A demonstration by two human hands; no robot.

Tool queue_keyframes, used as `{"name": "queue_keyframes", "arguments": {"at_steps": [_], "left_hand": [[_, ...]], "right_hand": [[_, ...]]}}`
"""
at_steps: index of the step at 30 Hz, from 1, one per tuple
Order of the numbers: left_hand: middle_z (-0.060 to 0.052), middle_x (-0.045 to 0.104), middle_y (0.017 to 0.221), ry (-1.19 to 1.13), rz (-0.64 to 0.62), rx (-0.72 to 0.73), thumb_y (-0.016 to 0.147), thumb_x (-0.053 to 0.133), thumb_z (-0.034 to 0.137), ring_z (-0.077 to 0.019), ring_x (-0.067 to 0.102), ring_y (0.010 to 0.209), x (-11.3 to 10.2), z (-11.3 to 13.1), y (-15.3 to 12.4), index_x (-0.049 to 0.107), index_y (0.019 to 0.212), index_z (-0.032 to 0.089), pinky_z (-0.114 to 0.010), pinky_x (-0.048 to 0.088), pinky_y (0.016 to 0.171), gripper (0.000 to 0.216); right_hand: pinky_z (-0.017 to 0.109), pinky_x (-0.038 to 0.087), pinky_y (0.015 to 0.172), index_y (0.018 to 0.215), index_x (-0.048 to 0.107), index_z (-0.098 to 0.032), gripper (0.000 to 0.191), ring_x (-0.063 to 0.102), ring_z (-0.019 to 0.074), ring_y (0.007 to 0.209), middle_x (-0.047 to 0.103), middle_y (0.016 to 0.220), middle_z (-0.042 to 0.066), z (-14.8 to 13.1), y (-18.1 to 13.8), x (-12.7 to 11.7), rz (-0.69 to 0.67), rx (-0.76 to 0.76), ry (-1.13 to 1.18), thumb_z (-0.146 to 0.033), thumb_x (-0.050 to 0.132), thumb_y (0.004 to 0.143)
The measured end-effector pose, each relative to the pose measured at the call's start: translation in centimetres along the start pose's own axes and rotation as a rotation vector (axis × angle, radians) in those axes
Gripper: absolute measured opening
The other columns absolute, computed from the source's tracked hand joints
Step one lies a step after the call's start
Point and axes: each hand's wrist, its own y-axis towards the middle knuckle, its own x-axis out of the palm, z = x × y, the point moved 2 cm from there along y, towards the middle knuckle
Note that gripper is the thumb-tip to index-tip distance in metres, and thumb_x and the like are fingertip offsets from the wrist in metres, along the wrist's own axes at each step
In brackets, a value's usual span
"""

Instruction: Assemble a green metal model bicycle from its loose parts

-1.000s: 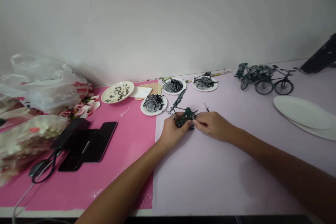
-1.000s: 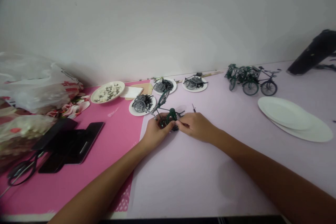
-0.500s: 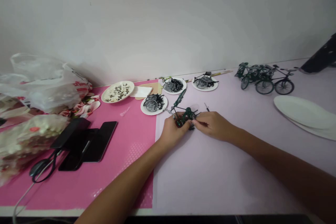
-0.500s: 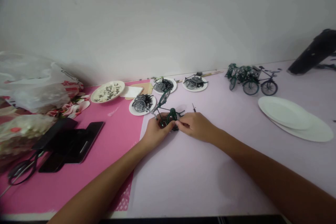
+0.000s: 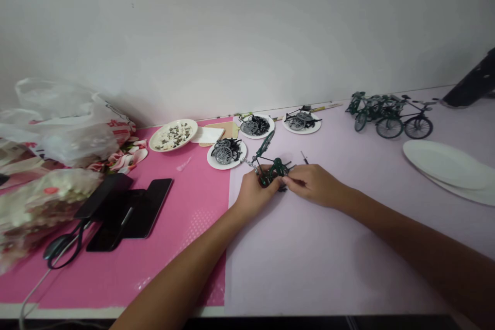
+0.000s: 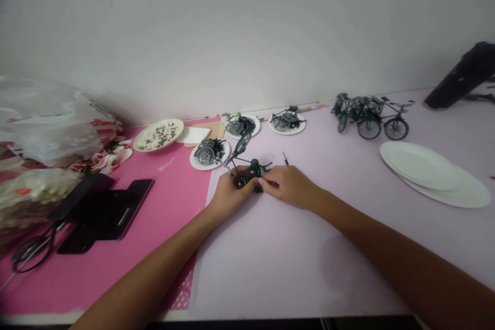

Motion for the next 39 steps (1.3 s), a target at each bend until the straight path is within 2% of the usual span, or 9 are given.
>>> {"name": "queue_keyframes", "arguments": {"at_steps": [15, 28, 39], "left_hand": [[-0.005, 0.079, 0.097, 0.05, -0.018, -0.006, 0.085, 0.073, 0.027, -0.0202, 0.074, 0.088, -0.06, -0.07, 0.13, 0.072, 0.103, 0.018, -0.03, 0.058, 0.08, 0.021], [-0.005, 0.079, 0.098, 0.08, -0.031, 0.006, 0.085, 0.072, 0.027, -0.0201, 0.073, 0.088, -0.13, -0.17, 0.18, 0.073, 0.106, 0.018, -0.029, 0.057, 0.078, 0.022], [-0.005, 0.078, 0.097, 0.099, -0.042, 0.011, 0.086, 0.071, 0.028, -0.0194, 0.072, 0.085, -0.16, 0.05, 0.13, 0.073, 0.105, 0.018, -0.027, 0.055, 0.074, 0.021]], "right_hand": [[0.029, 0.031, 0.059, 0.065, 0.04, -0.021, 0.041, 0.045, 0.013, 0.057, 0.051, 0.061, -0.001, 0.14, 0.0, 0.04, -0.023, 0.022, 0.001, -0.038, 0.048, 0.101], [0.029, 0.032, 0.06, 0.067, 0.049, -0.02, 0.039, 0.048, 0.0137, 0.059, 0.055, 0.063, 0.0, 0.25, 0.0, 0.1, -0.045, 0.023, -0.002, -0.038, 0.048, 0.102], [0.029, 0.032, 0.06, 0.067, 0.049, -0.02, 0.04, 0.05, 0.0142, 0.059, 0.057, 0.064, 0.0, 0.23, 0.01, 0.11, -0.056, 0.044, -0.005, -0.039, 0.049, 0.102]]}}
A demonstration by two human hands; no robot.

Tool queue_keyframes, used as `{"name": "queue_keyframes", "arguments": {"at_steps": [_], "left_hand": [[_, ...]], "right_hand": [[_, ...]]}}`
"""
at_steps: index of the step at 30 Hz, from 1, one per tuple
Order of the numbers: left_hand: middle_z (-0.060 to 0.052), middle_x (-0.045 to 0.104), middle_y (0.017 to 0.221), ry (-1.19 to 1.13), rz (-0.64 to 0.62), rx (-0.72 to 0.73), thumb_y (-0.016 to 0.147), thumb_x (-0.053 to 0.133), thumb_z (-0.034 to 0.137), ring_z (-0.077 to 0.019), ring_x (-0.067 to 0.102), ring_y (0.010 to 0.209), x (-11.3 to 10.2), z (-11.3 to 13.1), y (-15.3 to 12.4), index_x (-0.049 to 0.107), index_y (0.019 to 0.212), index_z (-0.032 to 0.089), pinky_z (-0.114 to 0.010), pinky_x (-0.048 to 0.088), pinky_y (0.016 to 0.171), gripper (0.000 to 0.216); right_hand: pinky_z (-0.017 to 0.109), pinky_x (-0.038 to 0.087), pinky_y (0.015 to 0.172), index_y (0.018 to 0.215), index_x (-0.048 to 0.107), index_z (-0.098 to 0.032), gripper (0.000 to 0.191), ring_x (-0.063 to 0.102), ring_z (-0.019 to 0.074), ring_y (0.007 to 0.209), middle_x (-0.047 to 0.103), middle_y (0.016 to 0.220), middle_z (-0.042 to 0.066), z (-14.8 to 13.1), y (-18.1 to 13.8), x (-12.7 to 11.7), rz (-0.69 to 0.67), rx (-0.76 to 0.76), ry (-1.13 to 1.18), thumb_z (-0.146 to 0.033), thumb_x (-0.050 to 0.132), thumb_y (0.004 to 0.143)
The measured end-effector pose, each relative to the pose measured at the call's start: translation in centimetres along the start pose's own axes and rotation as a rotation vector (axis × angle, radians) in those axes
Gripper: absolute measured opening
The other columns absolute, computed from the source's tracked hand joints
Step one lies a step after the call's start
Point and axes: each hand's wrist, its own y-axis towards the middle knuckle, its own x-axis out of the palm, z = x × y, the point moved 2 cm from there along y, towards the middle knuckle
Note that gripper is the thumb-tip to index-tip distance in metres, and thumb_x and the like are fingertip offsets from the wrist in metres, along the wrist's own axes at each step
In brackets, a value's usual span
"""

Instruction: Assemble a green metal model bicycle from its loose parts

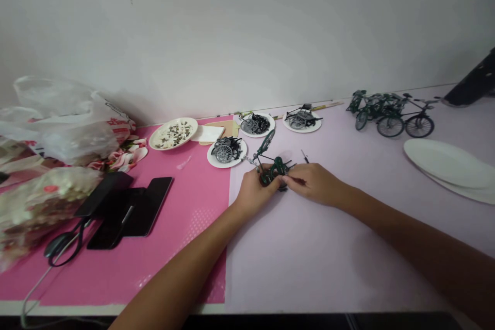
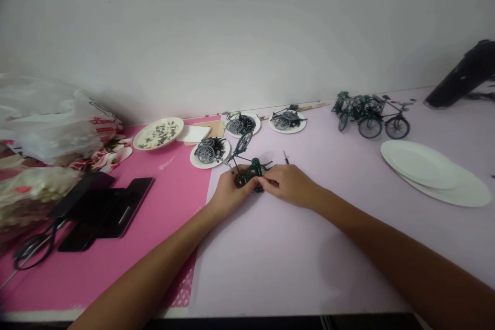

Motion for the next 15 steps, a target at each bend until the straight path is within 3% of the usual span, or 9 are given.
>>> {"name": "queue_keyframes", "arguments": {"at_steps": [15], "left_hand": [[-0.005, 0.078, 0.097, 0.009, -0.003, 0.006, 0.087, 0.071, 0.029, -0.0197, 0.072, 0.086, 0.02, -0.17, 0.07, 0.073, 0.106, 0.017, -0.029, 0.056, 0.076, 0.023]], "right_hand": [[0.029, 0.032, 0.059, 0.066, 0.05, -0.02, 0.04, 0.048, 0.0137, 0.059, 0.056, 0.063, 0.0, 0.0, 0.0, -0.05, 0.011, -0.018, -0.003, -0.039, 0.049, 0.102]]}}
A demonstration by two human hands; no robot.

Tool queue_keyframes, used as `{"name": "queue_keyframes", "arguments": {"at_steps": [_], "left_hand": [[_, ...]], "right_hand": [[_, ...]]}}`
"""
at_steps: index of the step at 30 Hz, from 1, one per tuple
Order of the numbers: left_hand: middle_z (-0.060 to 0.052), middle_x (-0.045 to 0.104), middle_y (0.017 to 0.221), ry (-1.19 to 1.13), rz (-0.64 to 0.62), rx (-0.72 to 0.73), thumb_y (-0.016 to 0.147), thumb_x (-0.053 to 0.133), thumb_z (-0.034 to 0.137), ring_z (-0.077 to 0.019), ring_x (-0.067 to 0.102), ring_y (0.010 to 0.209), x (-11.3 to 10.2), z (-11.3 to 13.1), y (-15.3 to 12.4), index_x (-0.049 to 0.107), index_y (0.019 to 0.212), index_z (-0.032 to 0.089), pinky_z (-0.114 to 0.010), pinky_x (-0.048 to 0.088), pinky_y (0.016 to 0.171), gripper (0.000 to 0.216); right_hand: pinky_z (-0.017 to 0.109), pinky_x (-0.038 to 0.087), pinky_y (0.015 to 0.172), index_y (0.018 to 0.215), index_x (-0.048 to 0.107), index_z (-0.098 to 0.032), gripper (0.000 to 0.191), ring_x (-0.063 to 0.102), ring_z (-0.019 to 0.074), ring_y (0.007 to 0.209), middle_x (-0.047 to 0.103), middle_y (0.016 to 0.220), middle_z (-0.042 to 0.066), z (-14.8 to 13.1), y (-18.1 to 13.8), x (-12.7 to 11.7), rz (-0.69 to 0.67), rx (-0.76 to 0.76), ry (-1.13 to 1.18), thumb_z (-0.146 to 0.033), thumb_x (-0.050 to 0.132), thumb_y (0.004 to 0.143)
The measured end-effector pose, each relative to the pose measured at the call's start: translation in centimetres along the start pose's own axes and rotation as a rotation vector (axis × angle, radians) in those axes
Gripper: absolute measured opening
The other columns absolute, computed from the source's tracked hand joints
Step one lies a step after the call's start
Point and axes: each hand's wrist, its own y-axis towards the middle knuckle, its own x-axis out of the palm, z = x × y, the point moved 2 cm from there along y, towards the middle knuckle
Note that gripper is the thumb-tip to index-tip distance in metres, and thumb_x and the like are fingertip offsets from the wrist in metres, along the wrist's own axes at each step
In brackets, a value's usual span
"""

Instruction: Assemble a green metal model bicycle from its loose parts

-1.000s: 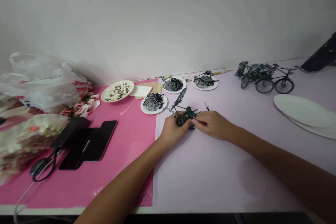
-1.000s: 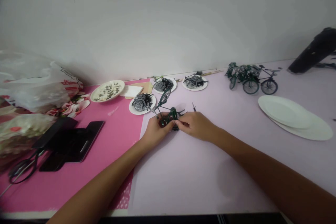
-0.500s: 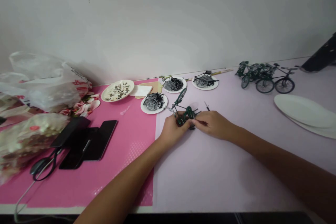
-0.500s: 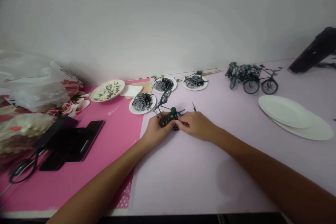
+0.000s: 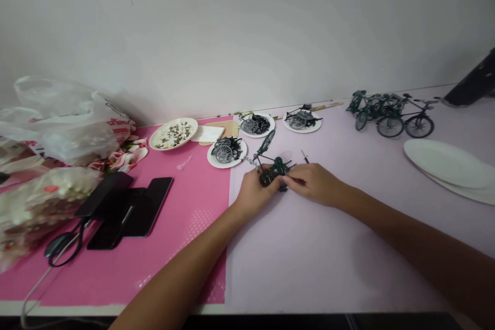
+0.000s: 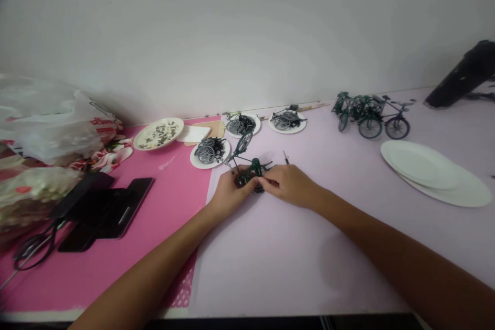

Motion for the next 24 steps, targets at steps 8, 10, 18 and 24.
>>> {"name": "queue_keyframes", "arguments": {"at_steps": [8, 10, 18, 24], "left_hand": [[-0.004, 0.079, 0.096, 0.003, -0.002, -0.012, 0.087, 0.07, 0.029, -0.0189, 0.072, 0.085, -0.05, 0.25, -0.08, 0.073, 0.105, 0.018, -0.029, 0.057, 0.077, 0.022], [-0.004, 0.079, 0.096, 0.003, 0.001, -0.012, 0.087, 0.071, 0.029, -0.0187, 0.072, 0.084, -0.05, 0.26, -0.08, 0.073, 0.105, 0.018, -0.028, 0.057, 0.076, 0.021], [-0.005, 0.079, 0.098, -0.013, -0.003, 0.0, 0.086, 0.07, 0.027, -0.0194, 0.073, 0.088, -0.04, 0.17, -0.04, 0.073, 0.106, 0.017, -0.028, 0.057, 0.078, 0.022], [-0.005, 0.079, 0.099, -0.019, -0.007, 0.002, 0.087, 0.07, 0.027, -0.0195, 0.073, 0.087, -0.02, 0.12, -0.03, 0.073, 0.106, 0.017, -0.028, 0.057, 0.077, 0.021]], "right_hand": [[0.029, 0.033, 0.059, 0.066, 0.052, -0.02, 0.04, 0.049, 0.014, 0.059, 0.057, 0.064, 0.0, -0.09, 0.0, -0.09, 0.001, 0.005, 0.016, -0.038, 0.05, 0.101], [0.029, 0.033, 0.06, 0.066, 0.052, -0.02, 0.04, 0.05, 0.0142, 0.06, 0.057, 0.064, 0.001, -0.07, 0.0, -0.08, 0.0, 0.0, 0.016, -0.038, 0.05, 0.102], [0.029, 0.032, 0.06, 0.066, 0.048, -0.021, 0.041, 0.048, 0.0139, 0.059, 0.057, 0.064, 0.0, -0.02, 0.01, -0.04, 0.001, -0.001, 0.007, -0.04, 0.049, 0.102], [0.029, 0.031, 0.059, 0.065, 0.05, -0.02, 0.041, 0.048, 0.0138, 0.058, 0.056, 0.063, 0.0, 0.0, -0.05, -0.02, 0.003, 0.0, 0.007, -0.04, 0.05, 0.102]]}}
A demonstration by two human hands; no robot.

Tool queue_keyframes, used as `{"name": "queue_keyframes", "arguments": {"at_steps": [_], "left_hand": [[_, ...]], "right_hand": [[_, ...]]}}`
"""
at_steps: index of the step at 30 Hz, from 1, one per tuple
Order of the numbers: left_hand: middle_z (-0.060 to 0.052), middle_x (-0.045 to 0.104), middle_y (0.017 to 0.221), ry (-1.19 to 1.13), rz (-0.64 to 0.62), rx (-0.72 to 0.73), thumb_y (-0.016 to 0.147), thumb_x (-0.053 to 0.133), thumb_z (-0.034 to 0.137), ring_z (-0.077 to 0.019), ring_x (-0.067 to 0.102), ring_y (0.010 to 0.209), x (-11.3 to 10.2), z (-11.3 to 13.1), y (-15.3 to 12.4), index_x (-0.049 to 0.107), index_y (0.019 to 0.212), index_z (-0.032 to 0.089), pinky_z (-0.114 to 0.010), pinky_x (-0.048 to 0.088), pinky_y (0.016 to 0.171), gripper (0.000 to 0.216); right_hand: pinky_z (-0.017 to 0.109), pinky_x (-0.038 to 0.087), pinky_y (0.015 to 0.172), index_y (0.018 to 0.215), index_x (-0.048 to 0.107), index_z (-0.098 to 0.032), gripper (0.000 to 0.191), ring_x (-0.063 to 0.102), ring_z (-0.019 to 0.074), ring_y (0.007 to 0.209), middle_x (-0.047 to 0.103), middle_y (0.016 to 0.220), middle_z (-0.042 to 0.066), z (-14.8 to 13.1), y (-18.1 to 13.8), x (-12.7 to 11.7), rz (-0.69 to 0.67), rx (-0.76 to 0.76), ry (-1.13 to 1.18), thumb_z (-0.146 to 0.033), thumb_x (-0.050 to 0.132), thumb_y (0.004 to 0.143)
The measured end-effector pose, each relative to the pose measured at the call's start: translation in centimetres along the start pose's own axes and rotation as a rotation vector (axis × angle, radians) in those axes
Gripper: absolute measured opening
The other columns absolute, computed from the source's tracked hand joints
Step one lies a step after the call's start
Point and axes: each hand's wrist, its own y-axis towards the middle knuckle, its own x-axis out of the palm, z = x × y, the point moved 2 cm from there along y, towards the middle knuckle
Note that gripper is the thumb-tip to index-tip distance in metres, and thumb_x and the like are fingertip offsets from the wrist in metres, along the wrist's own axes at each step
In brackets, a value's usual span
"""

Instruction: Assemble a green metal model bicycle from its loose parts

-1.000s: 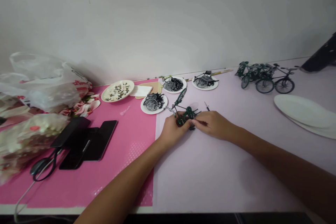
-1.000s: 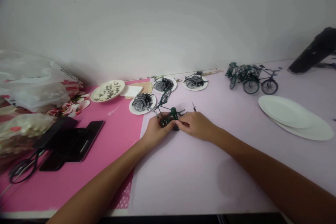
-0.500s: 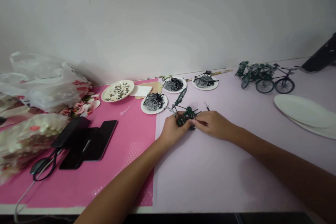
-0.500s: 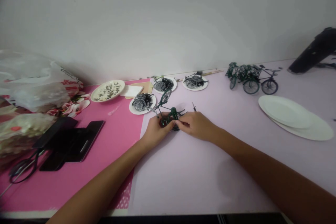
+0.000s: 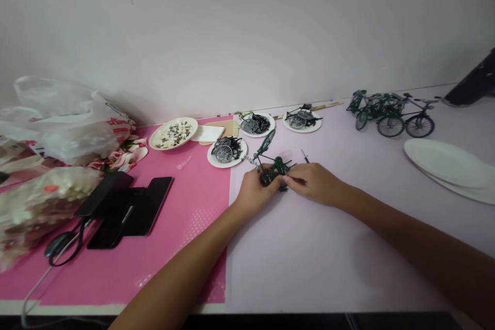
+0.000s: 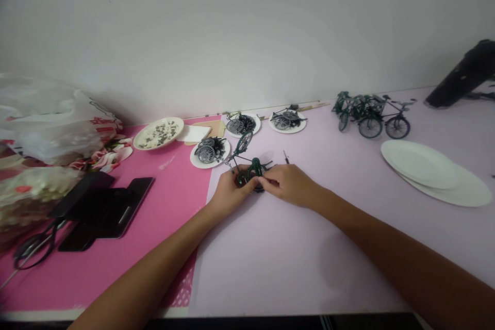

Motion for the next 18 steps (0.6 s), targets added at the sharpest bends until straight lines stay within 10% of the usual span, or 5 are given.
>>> {"name": "queue_keyframes", "arguments": {"at_steps": [18], "left_hand": [[-0.006, 0.079, 0.1, 0.013, -0.007, 0.002, 0.087, 0.07, 0.03, -0.021, 0.074, 0.09, -0.07, 0.06, 0.04, 0.072, 0.105, 0.018, -0.03, 0.058, 0.078, 0.022]], "right_hand": [[0.029, 0.032, 0.061, 0.068, 0.054, -0.02, 0.042, 0.05, 0.0148, 0.061, 0.059, 0.066, 0.001, 0.22, 0.02, 0.11, -0.022, -0.011, -0.016, -0.041, 0.048, 0.104]]}}
